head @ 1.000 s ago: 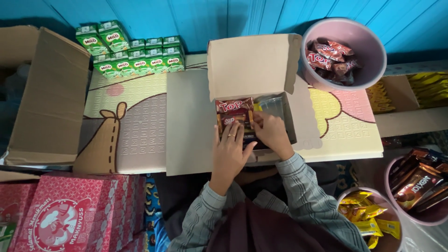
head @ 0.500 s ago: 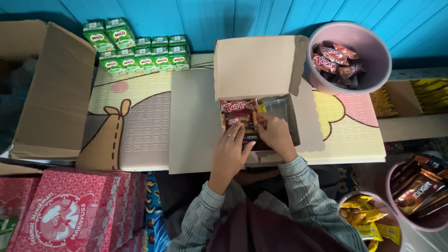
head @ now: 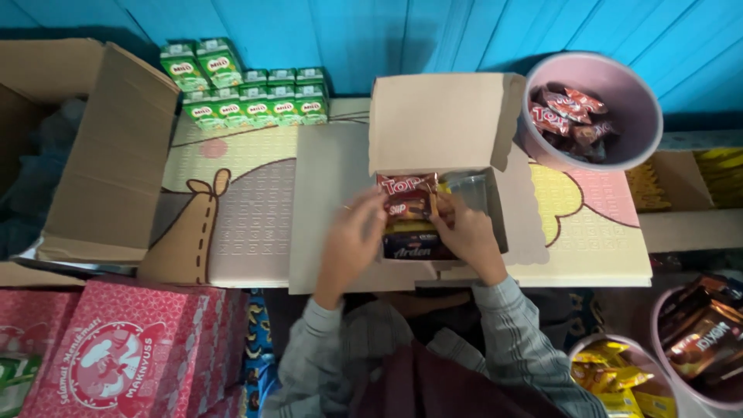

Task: Packing various snack items including milk cartons, wafers, and chocolate bars into a cardboard gift box.

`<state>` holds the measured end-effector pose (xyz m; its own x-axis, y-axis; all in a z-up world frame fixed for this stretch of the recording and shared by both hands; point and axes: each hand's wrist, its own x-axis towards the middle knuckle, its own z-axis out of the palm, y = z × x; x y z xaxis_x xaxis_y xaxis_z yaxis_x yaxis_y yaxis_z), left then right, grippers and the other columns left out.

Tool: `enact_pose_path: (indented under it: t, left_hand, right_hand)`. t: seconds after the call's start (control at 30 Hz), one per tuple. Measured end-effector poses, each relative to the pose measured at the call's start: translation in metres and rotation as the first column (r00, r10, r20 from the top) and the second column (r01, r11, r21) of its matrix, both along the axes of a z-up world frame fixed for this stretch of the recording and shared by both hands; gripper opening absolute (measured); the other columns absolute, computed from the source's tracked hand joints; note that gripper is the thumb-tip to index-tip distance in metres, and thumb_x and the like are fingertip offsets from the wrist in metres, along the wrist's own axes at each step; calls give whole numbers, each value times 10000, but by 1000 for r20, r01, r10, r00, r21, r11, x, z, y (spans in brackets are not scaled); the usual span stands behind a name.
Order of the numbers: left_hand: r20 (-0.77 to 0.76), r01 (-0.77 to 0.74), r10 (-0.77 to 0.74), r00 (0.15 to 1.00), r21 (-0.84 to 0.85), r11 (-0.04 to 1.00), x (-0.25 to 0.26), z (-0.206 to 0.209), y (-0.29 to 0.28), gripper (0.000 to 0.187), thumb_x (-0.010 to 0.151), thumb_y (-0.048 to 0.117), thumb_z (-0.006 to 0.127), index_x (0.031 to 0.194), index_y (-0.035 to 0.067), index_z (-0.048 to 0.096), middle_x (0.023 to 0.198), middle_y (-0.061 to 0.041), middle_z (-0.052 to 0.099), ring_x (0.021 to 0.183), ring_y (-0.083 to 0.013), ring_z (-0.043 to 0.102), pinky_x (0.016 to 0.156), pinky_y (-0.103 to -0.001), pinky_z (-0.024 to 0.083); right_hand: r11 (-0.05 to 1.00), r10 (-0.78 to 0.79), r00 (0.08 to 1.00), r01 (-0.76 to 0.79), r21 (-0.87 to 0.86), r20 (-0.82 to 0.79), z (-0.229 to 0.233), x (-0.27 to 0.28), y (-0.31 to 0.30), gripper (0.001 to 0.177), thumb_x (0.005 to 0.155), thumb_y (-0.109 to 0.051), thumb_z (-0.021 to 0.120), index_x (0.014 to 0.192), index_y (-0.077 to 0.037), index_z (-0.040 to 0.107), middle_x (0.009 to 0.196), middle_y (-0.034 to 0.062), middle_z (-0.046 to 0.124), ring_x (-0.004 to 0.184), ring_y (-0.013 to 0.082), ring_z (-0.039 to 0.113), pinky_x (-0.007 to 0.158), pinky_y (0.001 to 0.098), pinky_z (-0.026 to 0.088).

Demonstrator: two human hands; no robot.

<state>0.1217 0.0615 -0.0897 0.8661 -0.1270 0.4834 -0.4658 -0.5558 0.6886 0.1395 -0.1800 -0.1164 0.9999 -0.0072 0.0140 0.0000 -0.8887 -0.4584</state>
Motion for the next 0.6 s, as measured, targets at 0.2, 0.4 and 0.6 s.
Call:
enact_pose_path:
  t: [0.2,0.4,0.6]
  left_hand:
    - [47,-207,210,976,-67,976,72,2,79,283,986,122,653,1262,136,714,1223,-167,726,1182,-347,679,1028,-476,517]
    - [79,-434,441,894,-92,896,161,-7,127,386,887,23,668,1272,11,682,1149,-210,655,1038,-400,689,838,-429,609]
    - [337,-517,455,825,124,847,233,-10,154,774,835,-21,690,1534,-25,357,1383,-293,424,1177,-429,478,985,-499,471]
  right_hand:
    - [1000,27,999,-28,-11,-46,35,-20,4,474,899,-383,712,1339,-233,619,886,152,794,851,437,758,801,514,593]
    - [999,-33,985,33,1,168,28,-36,6,442,856,-446,773,1210,-202,670,868,166,795,803,393,766,718,490,604]
    - [993,-60,957,30,111,282,24,-35,9,440,809,-193,775,1240,-151,693,999,122,759,736,313,712,630,404,569]
